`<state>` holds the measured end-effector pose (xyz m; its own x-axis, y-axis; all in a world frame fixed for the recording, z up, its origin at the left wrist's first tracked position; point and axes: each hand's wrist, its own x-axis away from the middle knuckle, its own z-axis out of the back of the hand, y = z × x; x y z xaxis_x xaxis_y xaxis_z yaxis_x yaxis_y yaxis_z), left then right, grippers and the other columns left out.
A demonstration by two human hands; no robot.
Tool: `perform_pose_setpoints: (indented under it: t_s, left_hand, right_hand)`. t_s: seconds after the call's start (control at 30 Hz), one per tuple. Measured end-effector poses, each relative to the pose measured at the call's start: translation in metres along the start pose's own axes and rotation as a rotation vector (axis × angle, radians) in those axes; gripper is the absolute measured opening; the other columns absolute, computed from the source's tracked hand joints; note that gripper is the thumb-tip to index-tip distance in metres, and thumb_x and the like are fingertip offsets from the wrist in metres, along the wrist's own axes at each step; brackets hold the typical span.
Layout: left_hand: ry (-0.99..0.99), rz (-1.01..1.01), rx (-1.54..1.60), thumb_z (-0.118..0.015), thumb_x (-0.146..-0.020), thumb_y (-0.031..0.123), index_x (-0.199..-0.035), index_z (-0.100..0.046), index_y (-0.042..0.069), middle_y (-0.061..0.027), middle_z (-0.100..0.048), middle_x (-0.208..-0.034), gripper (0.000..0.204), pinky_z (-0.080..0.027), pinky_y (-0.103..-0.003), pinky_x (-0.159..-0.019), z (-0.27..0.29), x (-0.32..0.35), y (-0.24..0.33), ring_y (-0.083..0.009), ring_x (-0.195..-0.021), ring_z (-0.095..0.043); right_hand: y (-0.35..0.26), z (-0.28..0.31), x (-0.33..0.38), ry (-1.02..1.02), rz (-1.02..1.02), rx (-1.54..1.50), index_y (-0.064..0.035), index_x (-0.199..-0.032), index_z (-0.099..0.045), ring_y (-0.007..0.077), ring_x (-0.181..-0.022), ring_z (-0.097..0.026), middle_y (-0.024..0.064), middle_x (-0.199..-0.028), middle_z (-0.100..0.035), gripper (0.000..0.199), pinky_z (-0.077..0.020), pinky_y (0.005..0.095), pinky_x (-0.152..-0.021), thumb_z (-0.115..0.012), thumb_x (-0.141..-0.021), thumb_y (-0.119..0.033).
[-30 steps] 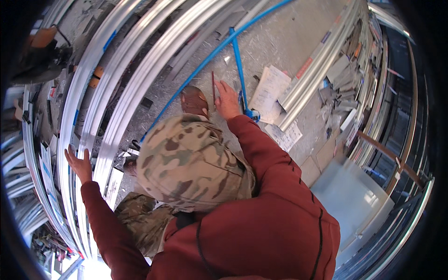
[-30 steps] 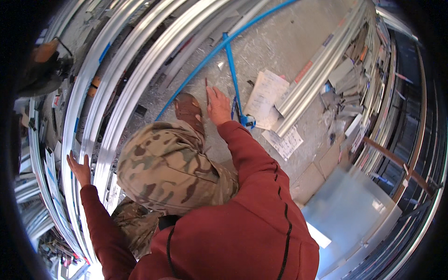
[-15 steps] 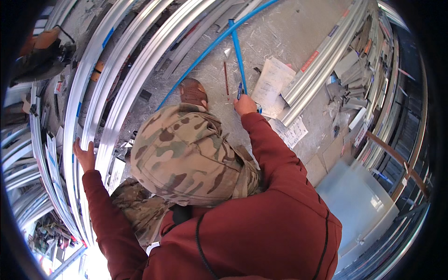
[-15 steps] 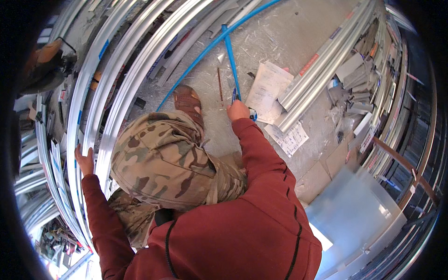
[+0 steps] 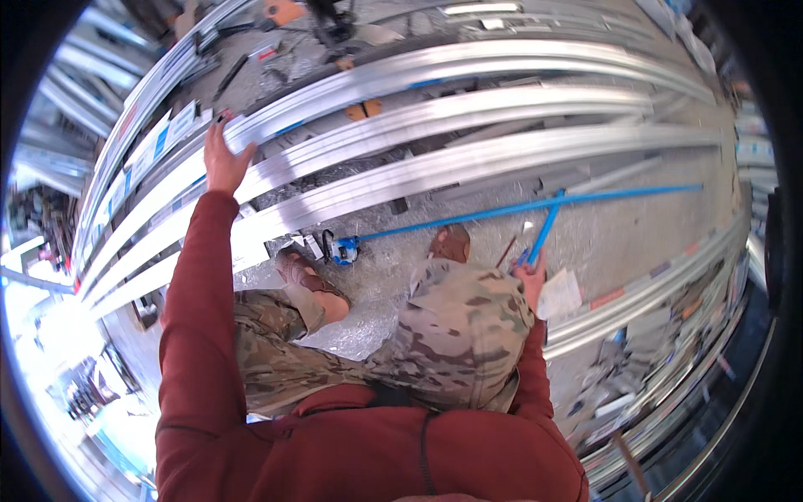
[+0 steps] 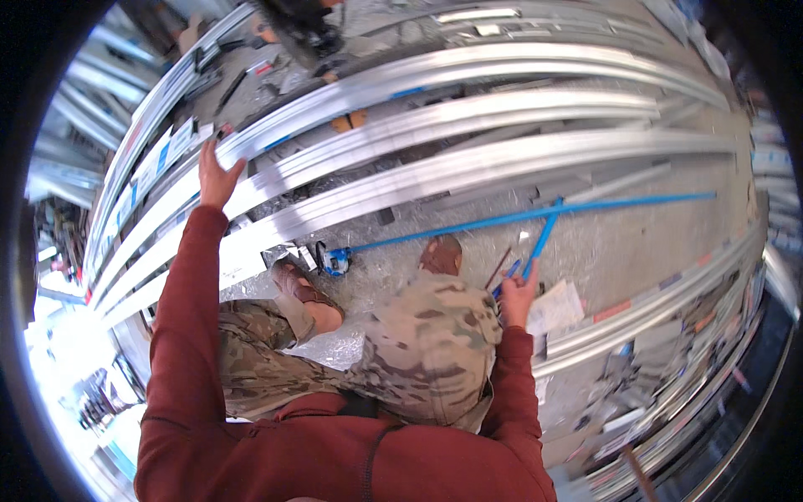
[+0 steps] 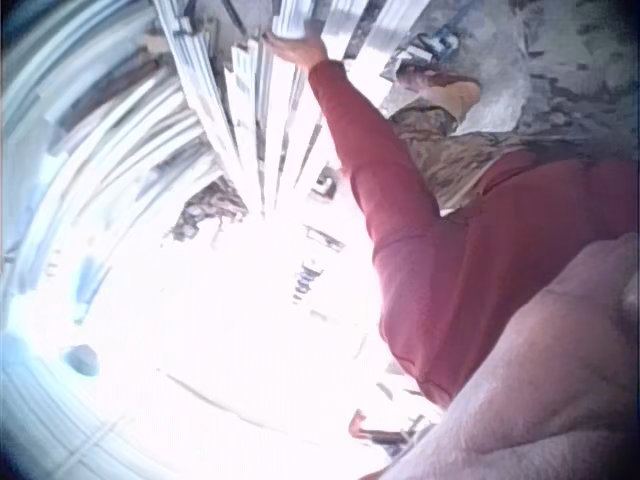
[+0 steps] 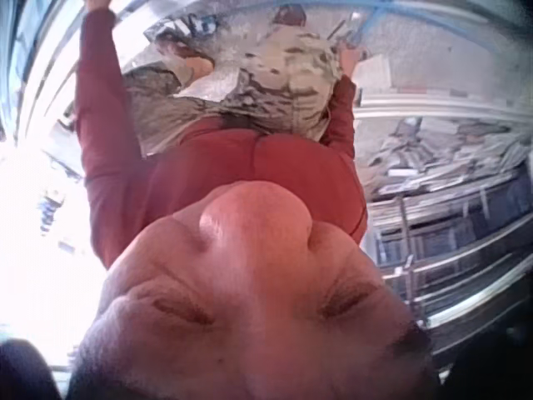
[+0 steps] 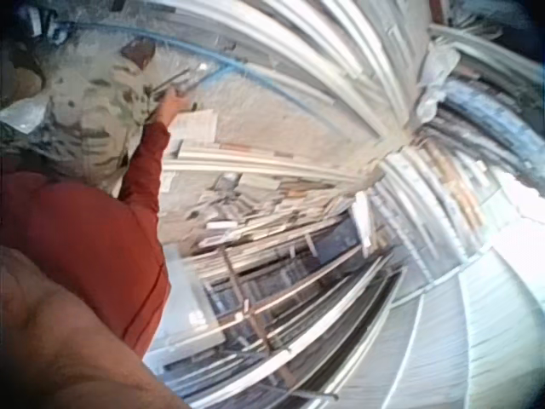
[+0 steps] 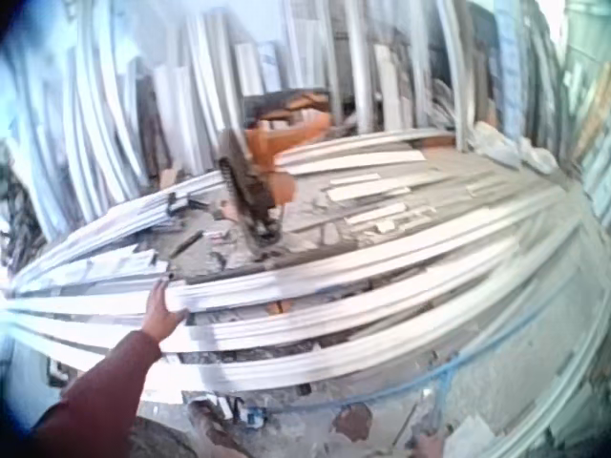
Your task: The person measures and marks aluminum profiles with a tape measure and marker, then uses a miter saw to cut them to length. The person repeatedly positions the profiles, cuts them, and sets the cut pieces aside.
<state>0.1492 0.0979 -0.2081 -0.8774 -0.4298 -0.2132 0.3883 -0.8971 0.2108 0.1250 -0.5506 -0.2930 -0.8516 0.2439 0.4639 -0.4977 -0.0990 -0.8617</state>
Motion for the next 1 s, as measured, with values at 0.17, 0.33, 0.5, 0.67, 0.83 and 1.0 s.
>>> perform_pose_setpoints:
  t_s: [0.17,0.33,0.5,0.67,0.83,1.0]
  left_hand:
    - [-0.181,-0.006,-0.121,-0.075,-0.074,0.056,-0.145,-0.038,-0.001,-0.0203,-0.038,-0.151,0.098,-0.020,-0.049,-0.118,-0.020,-0.027,-0.009,-0.0337,-0.143,-0.030]
    - [-0.336,0.106,-0.156,-0.072,-0.074,0.063,-0.145,-0.037,-0.004,-0.0210,-0.041,-0.148,0.104,-0.016,-0.052,-0.119,-0.037,-0.031,-0.004,-0.0326,-0.144,-0.029]
    - [-0.348,0.128,-0.137,-0.072,-0.073,0.065,-0.140,-0.043,-0.006,-0.0222,-0.044,-0.144,0.102,-0.017,-0.050,-0.118,-0.044,-0.028,0.002,-0.0333,-0.140,-0.034]
    - [-0.314,0.116,-0.118,-0.072,-0.072,0.066,-0.137,-0.045,-0.007,-0.0227,-0.046,-0.142,0.101,-0.018,-0.049,-0.118,-0.044,-0.029,0.001,-0.0344,-0.138,-0.037]
    - [-0.284,0.094,-0.090,-0.072,-0.073,0.064,-0.136,-0.046,-0.007,-0.0229,-0.046,-0.141,0.098,-0.018,-0.050,-0.117,-0.041,-0.028,0.000,-0.0346,-0.137,-0.038]
    - [-0.303,0.102,-0.105,-0.072,-0.073,0.064,-0.136,-0.045,-0.007,-0.0230,-0.047,-0.141,0.098,-0.018,-0.050,-0.117,-0.039,-0.028,0.002,-0.0349,-0.137,-0.038]
  right_hand:
    - [-0.185,-0.067,-0.068,-0.536,0.119,-0.703,-0.0047,-0.142,-0.043,0.0251,-0.096,-0.067,0.0158,-0.119,-0.063,0.049,-0.0560,0.0336,-0.078,-0.053,-0.094,-0.012]
    - [-0.272,-0.166,-0.110,-0.789,0.382,-0.496,-0.0039,-0.135,-0.048,0.0233,-0.106,-0.062,0.0120,-0.109,-0.067,0.043,-0.0486,0.0358,-0.089,-0.058,-0.094,-0.012]
    - [-0.268,-0.231,-0.158,-0.630,0.495,0.269,-0.0004,-0.105,-0.070,0.0114,-0.078,-0.056,0.0038,-0.078,-0.061,0.024,-0.0446,0.0267,-0.080,-0.055,-0.095,-0.015]
    - [-0.238,-0.253,-0.188,-0.641,0.489,0.346,-0.0039,-0.105,-0.074,0.0092,-0.079,-0.061,0.0041,-0.081,-0.067,0.023,-0.0469,0.0223,-0.070,-0.059,-0.091,-0.015]
    - [-0.237,-0.269,-0.197,-0.627,0.514,0.358,-0.0030,-0.101,-0.074,0.0094,-0.075,-0.059,0.0054,-0.081,-0.068,0.024,-0.0464,0.0232,-0.069,-0.057,-0.090,-0.015]
    - [-0.231,-0.272,-0.207,-0.624,0.543,0.401,-0.0016,-0.097,-0.075,0.0107,-0.070,-0.060,0.0066,-0.078,-0.069,0.025,-0.0471,0.0242,-0.066,-0.056,-0.088,-0.016]
